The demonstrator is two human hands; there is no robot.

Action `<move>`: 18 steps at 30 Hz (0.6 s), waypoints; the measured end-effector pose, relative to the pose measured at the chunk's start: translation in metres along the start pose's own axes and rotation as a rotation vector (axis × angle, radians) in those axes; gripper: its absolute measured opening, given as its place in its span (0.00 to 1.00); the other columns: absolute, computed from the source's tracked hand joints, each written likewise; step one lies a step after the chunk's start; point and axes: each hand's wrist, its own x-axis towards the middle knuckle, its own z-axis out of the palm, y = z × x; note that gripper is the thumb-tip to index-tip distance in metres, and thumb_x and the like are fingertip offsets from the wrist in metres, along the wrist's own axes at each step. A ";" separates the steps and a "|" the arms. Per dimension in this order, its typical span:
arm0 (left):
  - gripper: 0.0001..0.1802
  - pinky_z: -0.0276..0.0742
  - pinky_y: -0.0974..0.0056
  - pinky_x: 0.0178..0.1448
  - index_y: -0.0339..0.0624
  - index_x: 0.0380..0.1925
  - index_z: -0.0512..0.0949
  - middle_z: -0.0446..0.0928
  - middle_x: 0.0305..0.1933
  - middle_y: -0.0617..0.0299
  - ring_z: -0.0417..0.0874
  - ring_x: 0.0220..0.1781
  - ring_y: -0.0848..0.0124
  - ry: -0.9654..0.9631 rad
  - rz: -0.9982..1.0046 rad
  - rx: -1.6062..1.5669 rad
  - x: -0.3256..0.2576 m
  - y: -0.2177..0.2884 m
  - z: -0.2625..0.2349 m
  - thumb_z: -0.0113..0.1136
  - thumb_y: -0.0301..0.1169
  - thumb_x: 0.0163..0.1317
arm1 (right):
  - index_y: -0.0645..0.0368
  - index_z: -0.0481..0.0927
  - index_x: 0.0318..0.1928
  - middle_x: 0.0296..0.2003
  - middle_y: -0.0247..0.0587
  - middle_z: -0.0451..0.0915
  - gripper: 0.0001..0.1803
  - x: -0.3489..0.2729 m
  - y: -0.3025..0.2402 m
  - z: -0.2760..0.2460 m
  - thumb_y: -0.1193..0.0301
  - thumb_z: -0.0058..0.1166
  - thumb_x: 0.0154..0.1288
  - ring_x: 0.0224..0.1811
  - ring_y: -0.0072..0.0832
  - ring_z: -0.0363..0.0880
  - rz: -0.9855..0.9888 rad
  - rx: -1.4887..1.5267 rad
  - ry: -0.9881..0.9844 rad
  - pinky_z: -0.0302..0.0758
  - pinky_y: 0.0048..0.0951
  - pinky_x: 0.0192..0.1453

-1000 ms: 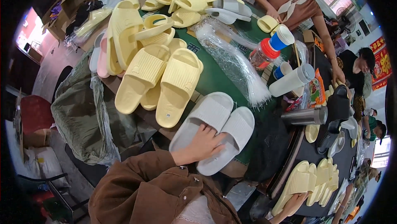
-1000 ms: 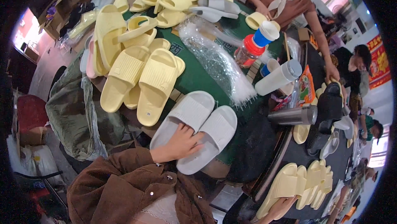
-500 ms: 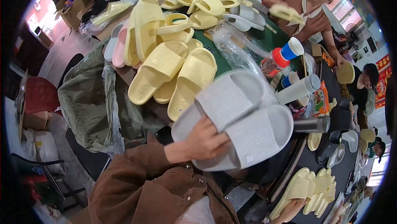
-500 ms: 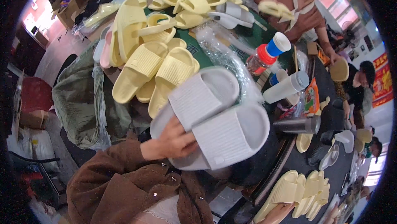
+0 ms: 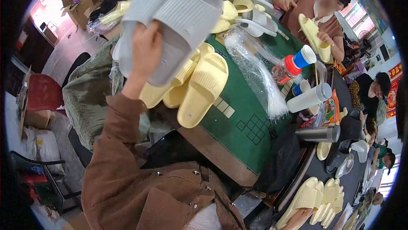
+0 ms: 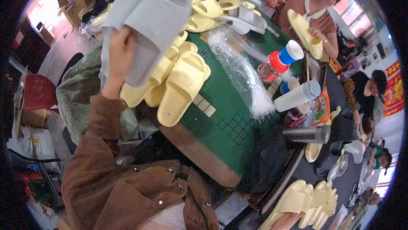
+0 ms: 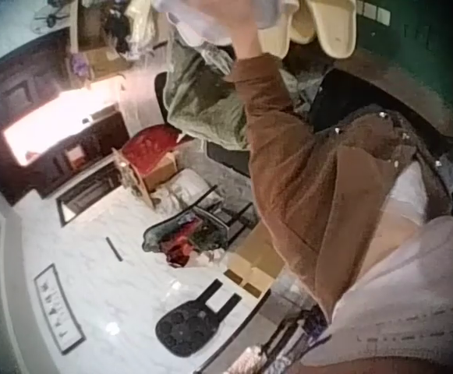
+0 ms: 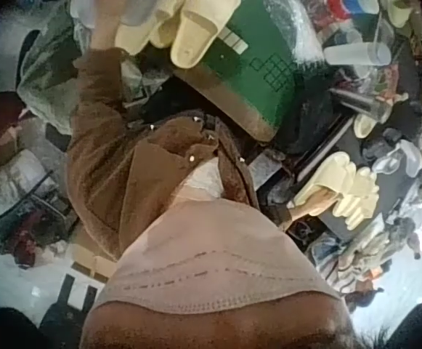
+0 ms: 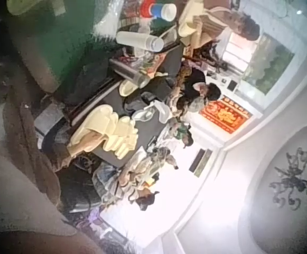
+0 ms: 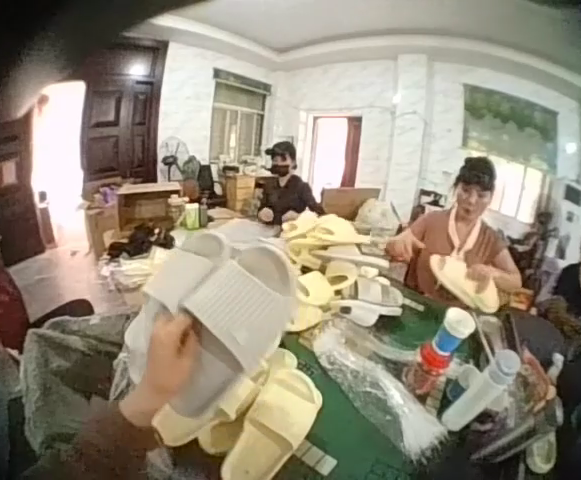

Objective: Manually assembling or finishing plastic slide-style sandals by threading or inspecting components.

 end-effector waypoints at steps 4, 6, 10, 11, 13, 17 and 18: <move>0.14 0.72 0.61 0.44 0.33 0.45 0.77 0.78 0.39 0.47 0.78 0.40 0.56 0.134 -0.295 -0.101 0.021 -0.062 -0.001 0.53 0.24 0.58 | 0.62 0.61 0.66 0.65 0.59 0.62 0.31 0.005 0.005 0.000 0.54 0.36 0.71 0.62 0.53 0.65 0.006 -0.008 -0.078 0.66 0.44 0.63; 0.15 0.72 0.64 0.43 0.32 0.47 0.77 0.80 0.41 0.49 0.80 0.38 0.62 0.202 -0.393 -0.134 0.029 -0.103 -0.001 0.54 0.25 0.60 | 0.62 0.60 0.67 0.64 0.59 0.62 0.32 0.007 0.007 0.002 0.54 0.36 0.71 0.61 0.53 0.66 0.016 -0.033 -0.113 0.67 0.44 0.61; 0.19 0.73 0.67 0.43 0.31 0.50 0.77 0.81 0.39 0.57 0.79 0.37 0.71 0.241 -0.622 -0.314 0.034 -0.174 0.000 0.53 0.25 0.59 | 0.62 0.56 0.69 0.64 0.60 0.62 0.34 0.003 0.007 0.004 0.53 0.37 0.70 0.56 0.54 0.70 0.013 -0.027 0.005 0.70 0.45 0.55; 0.19 0.73 0.68 0.44 0.30 0.50 0.77 0.81 0.38 0.58 0.79 0.37 0.72 0.220 -0.675 -0.270 0.036 -0.189 0.001 0.53 0.25 0.58 | 0.61 0.55 0.69 0.64 0.60 0.62 0.35 0.002 0.003 -0.001 0.52 0.37 0.70 0.54 0.55 0.71 0.051 -0.022 -0.037 0.71 0.45 0.54; 0.21 0.73 0.68 0.44 0.32 0.52 0.77 0.82 0.38 0.58 0.80 0.37 0.72 0.212 -0.660 -0.280 0.036 -0.245 0.001 0.52 0.24 0.57 | 0.61 0.54 0.70 0.64 0.60 0.62 0.35 0.005 0.000 0.001 0.52 0.37 0.70 0.54 0.54 0.71 0.085 -0.054 -0.062 0.72 0.44 0.52; 0.22 0.73 0.68 0.43 0.35 0.51 0.78 0.81 0.38 0.59 0.79 0.37 0.72 0.220 -0.724 -0.388 0.045 -0.269 0.020 0.50 0.23 0.54 | 0.63 0.54 0.69 0.64 0.60 0.62 0.34 0.012 0.030 0.019 0.54 0.37 0.71 0.53 0.55 0.72 0.042 -0.001 -0.050 0.72 0.44 0.50; 0.23 0.72 0.69 0.42 0.36 0.51 0.79 0.80 0.37 0.61 0.79 0.36 0.71 0.232 -0.777 -0.482 0.045 -0.275 0.029 0.49 0.23 0.54 | 0.62 0.53 0.70 0.67 0.57 0.56 0.33 0.015 0.040 0.029 0.54 0.33 0.73 0.63 0.51 0.59 0.052 0.005 -0.003 0.60 0.41 0.63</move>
